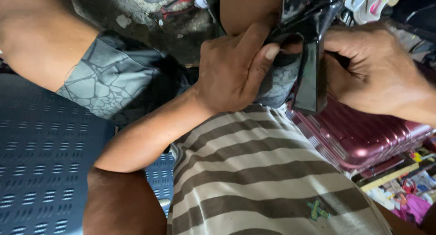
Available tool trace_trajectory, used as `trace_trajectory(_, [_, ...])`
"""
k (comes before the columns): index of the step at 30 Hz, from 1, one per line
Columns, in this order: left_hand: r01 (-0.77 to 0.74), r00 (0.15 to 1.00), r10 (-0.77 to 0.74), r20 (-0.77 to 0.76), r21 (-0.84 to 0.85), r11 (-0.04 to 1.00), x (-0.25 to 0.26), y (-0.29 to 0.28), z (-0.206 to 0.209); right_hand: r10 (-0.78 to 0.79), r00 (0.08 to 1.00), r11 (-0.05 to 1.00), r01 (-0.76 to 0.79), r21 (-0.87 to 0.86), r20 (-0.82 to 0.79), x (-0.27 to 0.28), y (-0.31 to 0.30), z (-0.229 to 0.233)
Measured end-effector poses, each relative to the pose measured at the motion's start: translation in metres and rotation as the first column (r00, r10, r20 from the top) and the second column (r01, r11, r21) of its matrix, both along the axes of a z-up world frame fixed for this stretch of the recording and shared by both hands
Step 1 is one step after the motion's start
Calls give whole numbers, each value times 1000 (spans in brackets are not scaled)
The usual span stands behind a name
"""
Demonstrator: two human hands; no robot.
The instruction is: The person holds a black high-heeled shoe and uses a small metal tool to scrape and pry at the heel and sole areas. The person repeatedly adjusts the shoe and applies the tool to different parts of the heel and sole.
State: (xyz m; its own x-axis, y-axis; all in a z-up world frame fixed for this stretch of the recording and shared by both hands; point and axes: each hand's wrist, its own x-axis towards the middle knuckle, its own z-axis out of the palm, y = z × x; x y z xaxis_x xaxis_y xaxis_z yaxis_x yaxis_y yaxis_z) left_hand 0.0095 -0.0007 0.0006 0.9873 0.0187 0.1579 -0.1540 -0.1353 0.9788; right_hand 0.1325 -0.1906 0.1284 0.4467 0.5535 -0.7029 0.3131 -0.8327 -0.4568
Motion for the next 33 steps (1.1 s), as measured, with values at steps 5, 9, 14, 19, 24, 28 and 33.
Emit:
trace_trajectory(5, [13,999,-13,-33,-4,1000,-2,0,1,146,985,968,-162,193,92,0,-8,-1])
trace_trajectory(9, [-41,998,41,-45,11,999,-9,2,6,54,998,965,-57,257,18,-7,-12,-1])
trace_trajectory(14, [-67,997,66,-45,-5,998,-13,-3,3,420,730,802,-577,156,539,-11,-13,-10])
trace_trajectory(19, [-78,997,78,-12,12,997,-5,-6,1,-48,999,995,49,92,-6,-4,-6,-11])
trace_trajectory(24, [-38,999,38,-10,10,999,-2,-5,2,-350,910,927,370,57,-223,-7,-9,-3])
trace_trajectory(28, [-14,999,14,-29,14,1000,1,-2,2,-2,999,977,-5,212,32,-4,-2,-3])
trace_trajectory(33, [-8,998,8,-55,16,1000,-4,1,4,-123,987,961,144,237,-101,-7,-1,0])
